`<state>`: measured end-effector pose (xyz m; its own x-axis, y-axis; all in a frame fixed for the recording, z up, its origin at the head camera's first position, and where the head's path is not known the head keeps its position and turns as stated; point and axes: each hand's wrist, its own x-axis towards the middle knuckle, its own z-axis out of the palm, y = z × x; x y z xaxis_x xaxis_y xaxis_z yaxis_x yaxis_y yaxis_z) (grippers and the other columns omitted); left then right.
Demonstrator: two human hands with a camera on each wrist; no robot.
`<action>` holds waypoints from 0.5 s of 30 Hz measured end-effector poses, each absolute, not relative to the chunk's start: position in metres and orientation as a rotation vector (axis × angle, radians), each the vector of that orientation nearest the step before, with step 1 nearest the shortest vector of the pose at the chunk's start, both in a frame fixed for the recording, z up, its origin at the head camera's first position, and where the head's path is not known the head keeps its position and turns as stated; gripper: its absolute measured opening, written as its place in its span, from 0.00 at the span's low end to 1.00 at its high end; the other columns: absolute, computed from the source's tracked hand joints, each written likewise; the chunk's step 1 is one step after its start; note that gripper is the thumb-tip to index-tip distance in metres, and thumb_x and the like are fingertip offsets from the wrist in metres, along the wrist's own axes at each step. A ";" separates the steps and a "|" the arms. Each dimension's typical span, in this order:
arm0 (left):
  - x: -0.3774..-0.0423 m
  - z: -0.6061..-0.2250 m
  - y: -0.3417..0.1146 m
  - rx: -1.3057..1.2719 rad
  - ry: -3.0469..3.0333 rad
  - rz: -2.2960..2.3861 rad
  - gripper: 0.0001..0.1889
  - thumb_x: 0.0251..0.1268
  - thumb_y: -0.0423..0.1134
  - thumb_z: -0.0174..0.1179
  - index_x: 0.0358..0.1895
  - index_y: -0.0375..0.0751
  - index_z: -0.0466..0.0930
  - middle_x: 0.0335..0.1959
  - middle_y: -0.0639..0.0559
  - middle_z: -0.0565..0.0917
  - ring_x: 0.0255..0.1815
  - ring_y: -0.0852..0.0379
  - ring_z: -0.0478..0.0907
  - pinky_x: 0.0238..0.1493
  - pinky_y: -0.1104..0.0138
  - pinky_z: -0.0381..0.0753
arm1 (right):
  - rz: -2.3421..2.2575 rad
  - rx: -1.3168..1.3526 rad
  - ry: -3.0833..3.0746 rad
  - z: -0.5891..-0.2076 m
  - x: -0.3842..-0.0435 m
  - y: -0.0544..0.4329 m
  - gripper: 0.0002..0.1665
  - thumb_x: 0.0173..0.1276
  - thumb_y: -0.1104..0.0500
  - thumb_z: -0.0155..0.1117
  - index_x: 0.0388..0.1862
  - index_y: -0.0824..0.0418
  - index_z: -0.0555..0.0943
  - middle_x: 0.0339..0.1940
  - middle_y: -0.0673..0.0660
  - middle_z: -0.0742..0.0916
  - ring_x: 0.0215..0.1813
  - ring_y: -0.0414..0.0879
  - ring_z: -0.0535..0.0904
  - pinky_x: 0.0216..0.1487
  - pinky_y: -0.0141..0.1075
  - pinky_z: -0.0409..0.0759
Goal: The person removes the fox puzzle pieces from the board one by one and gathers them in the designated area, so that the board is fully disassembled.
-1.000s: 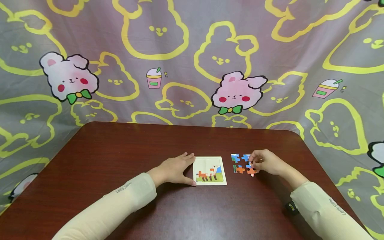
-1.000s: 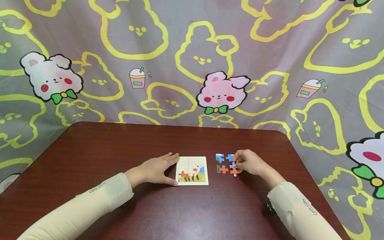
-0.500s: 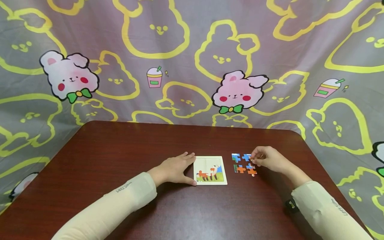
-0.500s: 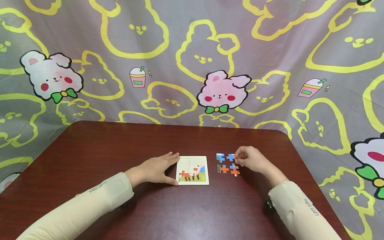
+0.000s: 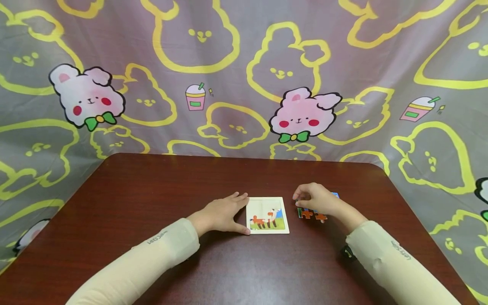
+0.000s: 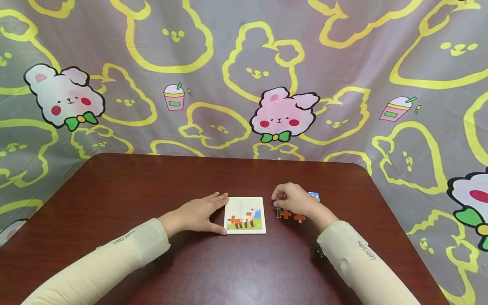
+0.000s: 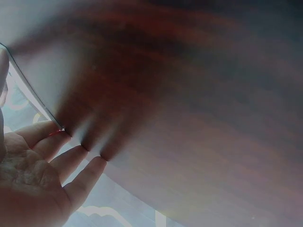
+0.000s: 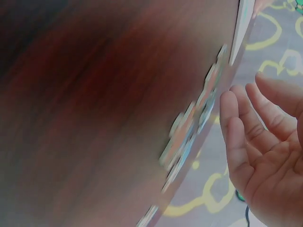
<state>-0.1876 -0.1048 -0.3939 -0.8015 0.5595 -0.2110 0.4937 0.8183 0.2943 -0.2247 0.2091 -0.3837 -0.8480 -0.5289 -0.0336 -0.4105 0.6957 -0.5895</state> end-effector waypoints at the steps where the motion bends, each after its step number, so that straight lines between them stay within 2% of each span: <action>1: -0.188 -0.394 -0.105 0.805 2.714 0.326 0.53 0.55 0.68 0.65 0.79 0.45 0.55 0.81 0.52 0.54 0.82 0.49 0.49 0.74 0.48 0.64 | -0.870 -0.769 2.692 -0.384 -0.225 0.205 0.04 0.66 0.66 0.67 0.39 0.63 0.82 0.32 0.53 0.86 0.28 0.42 0.75 0.30 0.32 0.75; 7: -0.187 -0.393 -0.105 0.807 2.715 0.320 0.53 0.55 0.68 0.66 0.79 0.44 0.56 0.81 0.52 0.54 0.82 0.49 0.50 0.74 0.48 0.63 | -0.859 -0.840 2.638 -0.384 -0.223 0.186 0.04 0.67 0.66 0.66 0.40 0.63 0.83 0.33 0.51 0.85 0.31 0.41 0.78 0.35 0.32 0.78; 15: -0.188 -0.394 -0.105 0.809 2.717 0.320 0.53 0.54 0.69 0.65 0.79 0.45 0.56 0.81 0.52 0.54 0.82 0.49 0.50 0.74 0.47 0.63 | -0.824 -0.929 2.638 -0.387 -0.219 0.166 0.04 0.64 0.67 0.69 0.38 0.62 0.84 0.30 0.51 0.86 0.31 0.38 0.77 0.34 0.30 0.76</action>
<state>-0.1879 -0.1049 -0.3938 -0.8012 0.5608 -0.2086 0.4969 0.8179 0.2901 -0.2193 0.1658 -0.3869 -0.7742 -0.6325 -0.0249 -0.5057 0.6417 -0.5765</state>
